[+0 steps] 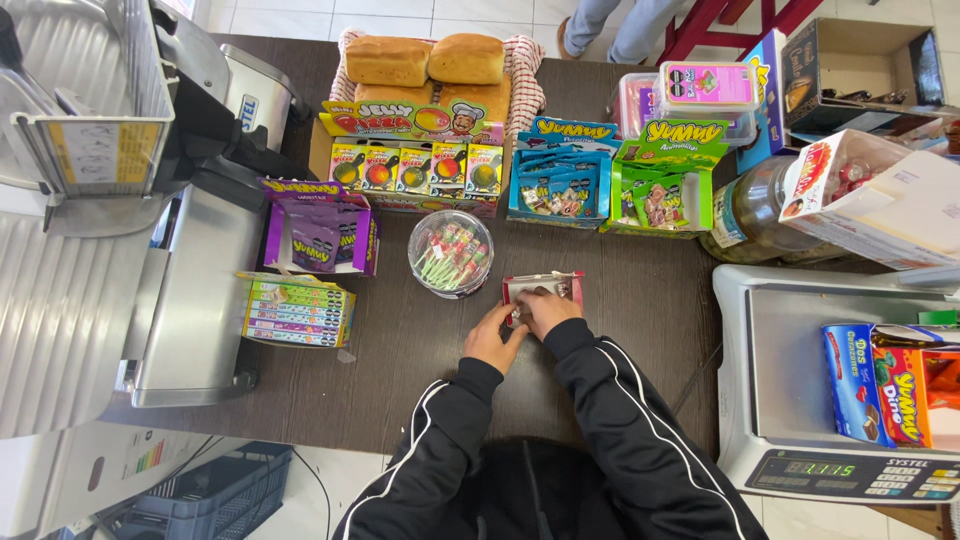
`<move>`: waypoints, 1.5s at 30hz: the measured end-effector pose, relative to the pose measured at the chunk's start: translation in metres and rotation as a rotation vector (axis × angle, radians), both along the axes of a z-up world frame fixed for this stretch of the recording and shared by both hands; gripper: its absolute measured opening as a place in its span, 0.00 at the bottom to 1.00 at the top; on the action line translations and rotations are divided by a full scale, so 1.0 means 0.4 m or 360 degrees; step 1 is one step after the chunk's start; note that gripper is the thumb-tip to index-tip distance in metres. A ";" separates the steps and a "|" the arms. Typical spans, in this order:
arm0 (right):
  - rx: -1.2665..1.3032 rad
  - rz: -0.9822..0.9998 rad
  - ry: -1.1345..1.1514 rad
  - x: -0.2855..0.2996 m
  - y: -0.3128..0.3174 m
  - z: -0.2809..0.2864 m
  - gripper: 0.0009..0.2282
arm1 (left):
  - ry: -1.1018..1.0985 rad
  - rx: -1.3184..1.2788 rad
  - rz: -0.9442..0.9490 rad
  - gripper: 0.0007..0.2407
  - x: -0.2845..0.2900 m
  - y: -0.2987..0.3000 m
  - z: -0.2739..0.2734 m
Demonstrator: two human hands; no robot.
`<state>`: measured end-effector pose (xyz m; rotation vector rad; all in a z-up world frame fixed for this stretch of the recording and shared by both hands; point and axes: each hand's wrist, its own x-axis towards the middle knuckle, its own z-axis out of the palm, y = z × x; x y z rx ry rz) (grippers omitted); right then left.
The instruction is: The person organizes various confectionery and snack items on a store counter, placing candies into a small white box and sorting boxes of sweets next to a weighing scale.
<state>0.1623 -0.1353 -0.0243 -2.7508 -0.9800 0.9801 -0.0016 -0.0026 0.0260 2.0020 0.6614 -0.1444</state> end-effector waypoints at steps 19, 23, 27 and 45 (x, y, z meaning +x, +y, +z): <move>0.0069 -0.0411 -0.0069 -0.014 -0.023 0.049 0.19 | 0.0050 0.0007 -0.0072 0.25 -0.008 0.017 -0.049; -0.0180 -0.0425 -0.0123 0.018 -0.069 -0.052 0.21 | 0.0040 -0.0005 -0.0039 0.25 -0.003 0.012 -0.045; -0.0275 -0.0273 -0.0204 0.033 -0.056 -0.058 0.24 | 0.0041 0.0008 -0.0030 0.24 0.001 0.009 -0.049; -0.0210 -0.0234 -0.0344 0.049 -0.107 -0.078 0.23 | 0.0040 -0.0016 -0.0030 0.24 -0.003 0.007 -0.049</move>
